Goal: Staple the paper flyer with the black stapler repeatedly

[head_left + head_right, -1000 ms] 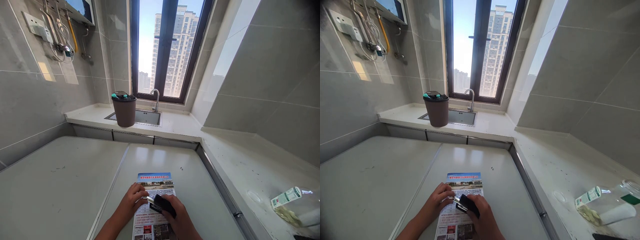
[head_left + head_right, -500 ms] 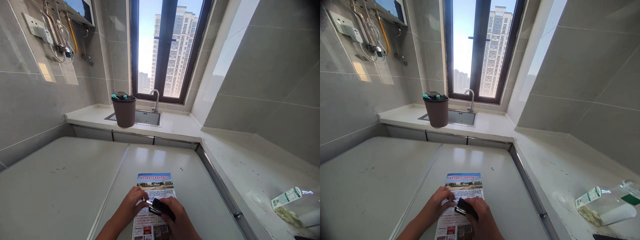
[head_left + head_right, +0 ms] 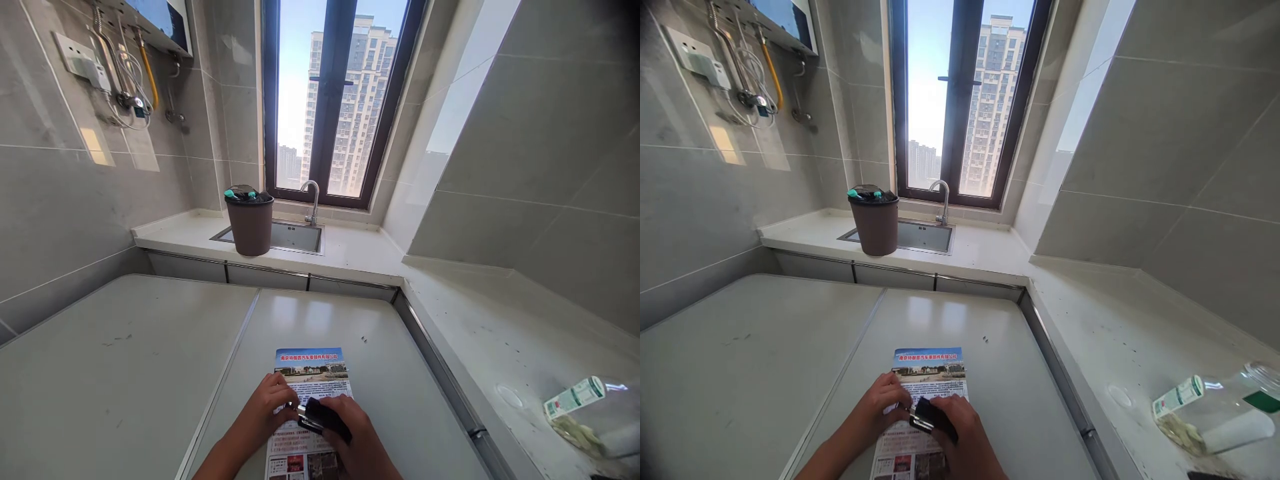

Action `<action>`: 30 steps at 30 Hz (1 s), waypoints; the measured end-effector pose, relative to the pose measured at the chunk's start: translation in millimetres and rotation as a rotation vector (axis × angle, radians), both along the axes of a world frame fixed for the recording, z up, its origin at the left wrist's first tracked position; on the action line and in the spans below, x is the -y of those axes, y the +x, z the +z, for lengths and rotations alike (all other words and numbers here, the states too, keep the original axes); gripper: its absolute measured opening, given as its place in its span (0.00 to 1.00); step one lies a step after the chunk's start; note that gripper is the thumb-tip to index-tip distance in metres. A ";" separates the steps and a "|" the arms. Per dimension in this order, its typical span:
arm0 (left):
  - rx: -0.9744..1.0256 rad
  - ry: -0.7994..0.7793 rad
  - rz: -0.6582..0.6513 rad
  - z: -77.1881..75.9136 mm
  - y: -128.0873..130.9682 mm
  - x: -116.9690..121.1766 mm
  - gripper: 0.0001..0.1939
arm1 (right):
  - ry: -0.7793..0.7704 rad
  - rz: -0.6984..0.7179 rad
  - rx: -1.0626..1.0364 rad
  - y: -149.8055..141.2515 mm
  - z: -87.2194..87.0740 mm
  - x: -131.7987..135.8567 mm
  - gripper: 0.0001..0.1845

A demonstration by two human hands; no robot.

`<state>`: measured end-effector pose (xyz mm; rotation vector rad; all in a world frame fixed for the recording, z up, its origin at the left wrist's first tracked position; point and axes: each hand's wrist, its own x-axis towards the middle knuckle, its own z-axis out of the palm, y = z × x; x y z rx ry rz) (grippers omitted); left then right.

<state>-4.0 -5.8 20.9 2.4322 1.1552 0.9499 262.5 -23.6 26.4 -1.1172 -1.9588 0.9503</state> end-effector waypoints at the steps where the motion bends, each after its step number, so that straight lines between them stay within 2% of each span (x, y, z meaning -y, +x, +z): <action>1: -0.001 -0.003 0.011 -1.0 -0.1 0.1 0.04 | -0.003 0.004 0.007 0.4 -0.6 -0.2 0.24; 8: 0.046 -0.061 0.055 0.1 -2.3 4.6 0.04 | 0.004 0.011 -0.004 1.8 -6.0 -1.6 0.25; 14: 0.045 -0.171 0.032 5.9 -7.6 9.4 0.12 | -0.018 0.001 0.005 2.2 -8.8 -1.2 0.25; 20: 0.051 -0.131 0.012 2.1 -11.9 7.9 0.12 | 0.033 0.020 -0.043 1.4 -3.9 -2.0 0.24; 30: 0.079 -0.182 0.021 -3.4 -12.6 6.4 0.10 | 0.003 -0.001 0.016 4.4 -13.6 -2.8 0.24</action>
